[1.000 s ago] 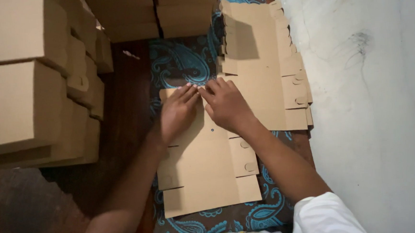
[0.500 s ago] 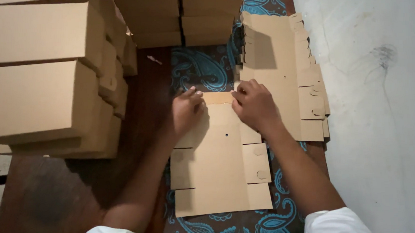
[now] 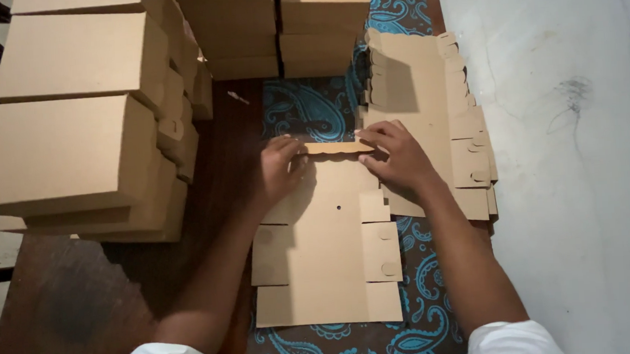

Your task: The person assembles a flat cardboard box by folding the side flaps and inserting tabs into slots to form the sides. They then fold and secure the top flaps to close the box.

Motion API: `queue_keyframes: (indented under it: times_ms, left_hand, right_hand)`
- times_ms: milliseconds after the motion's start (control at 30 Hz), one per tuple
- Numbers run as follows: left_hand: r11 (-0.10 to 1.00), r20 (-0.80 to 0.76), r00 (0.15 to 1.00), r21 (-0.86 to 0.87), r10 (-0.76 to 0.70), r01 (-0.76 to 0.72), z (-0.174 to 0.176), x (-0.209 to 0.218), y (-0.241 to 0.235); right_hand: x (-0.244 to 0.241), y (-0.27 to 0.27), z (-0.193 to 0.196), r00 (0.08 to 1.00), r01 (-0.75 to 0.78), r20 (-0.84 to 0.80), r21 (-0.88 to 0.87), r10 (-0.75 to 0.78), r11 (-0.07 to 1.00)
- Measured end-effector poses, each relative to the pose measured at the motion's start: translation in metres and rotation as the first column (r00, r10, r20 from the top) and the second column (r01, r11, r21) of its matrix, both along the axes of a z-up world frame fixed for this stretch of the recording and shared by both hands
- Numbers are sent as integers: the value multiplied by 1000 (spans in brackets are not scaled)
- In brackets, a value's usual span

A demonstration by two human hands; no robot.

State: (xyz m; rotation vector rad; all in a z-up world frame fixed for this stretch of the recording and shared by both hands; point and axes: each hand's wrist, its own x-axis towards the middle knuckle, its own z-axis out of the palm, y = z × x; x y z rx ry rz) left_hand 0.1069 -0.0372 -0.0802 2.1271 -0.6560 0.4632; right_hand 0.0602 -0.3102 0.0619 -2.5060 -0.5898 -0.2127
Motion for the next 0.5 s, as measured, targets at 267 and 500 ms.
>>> queue_keyframes:
  times_ms: [267,500]
  left_hand:
    - [917,-196,970,344,-143,204,153,-87,-37]
    - [595,-351,919,706,-178,385,201,-110,-57]
  right_hand:
    - [18,-5,-27,958,122,259,20,-123,992]
    - [9,-6,26,833,52,516,287,-200,957]
